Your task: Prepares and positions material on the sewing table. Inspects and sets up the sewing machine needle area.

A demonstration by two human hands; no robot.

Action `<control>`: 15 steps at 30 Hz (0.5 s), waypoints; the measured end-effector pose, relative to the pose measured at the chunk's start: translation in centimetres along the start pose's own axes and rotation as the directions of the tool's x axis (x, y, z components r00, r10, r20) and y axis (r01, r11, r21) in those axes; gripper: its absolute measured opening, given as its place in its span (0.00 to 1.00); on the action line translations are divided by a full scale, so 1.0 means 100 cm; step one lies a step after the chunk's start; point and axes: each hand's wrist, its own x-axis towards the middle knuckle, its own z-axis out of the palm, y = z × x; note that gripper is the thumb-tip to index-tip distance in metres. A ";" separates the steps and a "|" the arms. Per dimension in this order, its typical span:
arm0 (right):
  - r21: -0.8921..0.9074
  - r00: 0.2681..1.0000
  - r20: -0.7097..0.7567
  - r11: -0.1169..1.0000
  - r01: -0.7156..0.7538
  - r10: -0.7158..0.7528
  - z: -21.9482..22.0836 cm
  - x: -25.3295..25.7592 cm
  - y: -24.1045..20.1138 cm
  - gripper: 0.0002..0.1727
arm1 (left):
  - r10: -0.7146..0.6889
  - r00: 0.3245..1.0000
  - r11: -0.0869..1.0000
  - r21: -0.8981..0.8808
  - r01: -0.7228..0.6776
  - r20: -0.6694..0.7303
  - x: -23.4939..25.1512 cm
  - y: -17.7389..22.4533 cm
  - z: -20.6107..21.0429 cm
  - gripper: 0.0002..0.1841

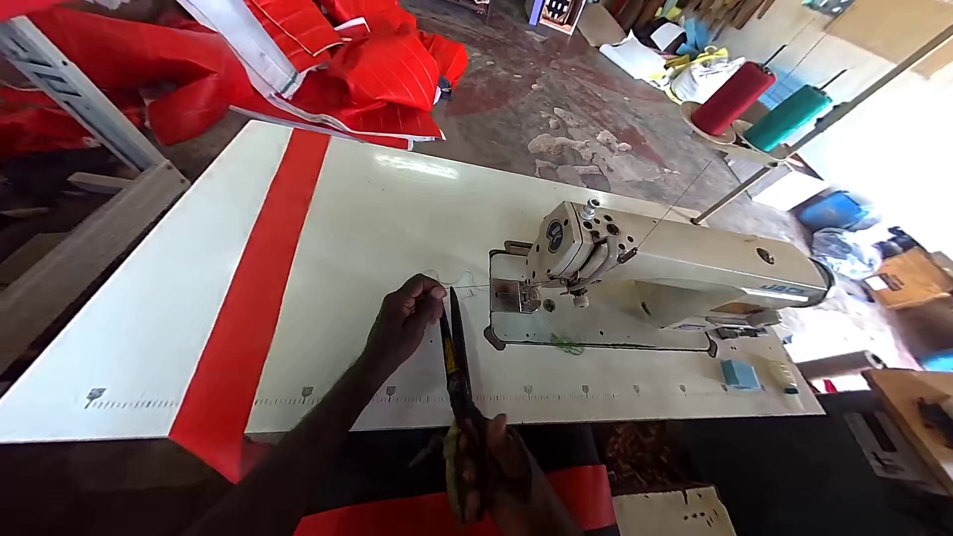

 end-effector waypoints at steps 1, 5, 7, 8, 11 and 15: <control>-0.039 0.998 -0.046 0.999 0.032 -0.034 0.001 0.002 0.000 0.36 | -0.003 1.000 1.000 0.005 0.003 0.000 0.000 0.001 0.000 0.11; -0.191 0.986 -0.080 0.973 0.127 -0.144 -0.006 -0.021 0.001 0.26 | -0.017 1.000 0.999 0.036 0.018 -0.008 0.000 0.001 0.000 0.10; -0.263 0.977 -0.123 0.955 0.136 -0.174 -0.019 -0.048 -0.002 0.26 | -0.029 1.000 0.998 0.057 0.029 -0.003 0.001 0.002 0.000 0.10; -0.293 0.967 -0.169 0.946 0.135 -0.191 -0.028 -0.064 -0.006 0.24 | -0.030 1.000 0.997 0.068 0.030 -0.002 0.002 0.002 0.000 0.11; -0.435 0.894 -0.368 0.897 0.077 -0.255 -0.055 -0.109 -0.033 0.22 | -0.023 1.000 0.995 0.092 0.023 -0.001 0.002 0.002 -0.001 0.11; -0.669 0.744 -0.559 0.730 -0.143 -0.367 -0.098 -0.131 -0.093 0.23 | -0.043 0.999 0.989 0.144 0.042 0.004 0.002 0.002 0.002 0.11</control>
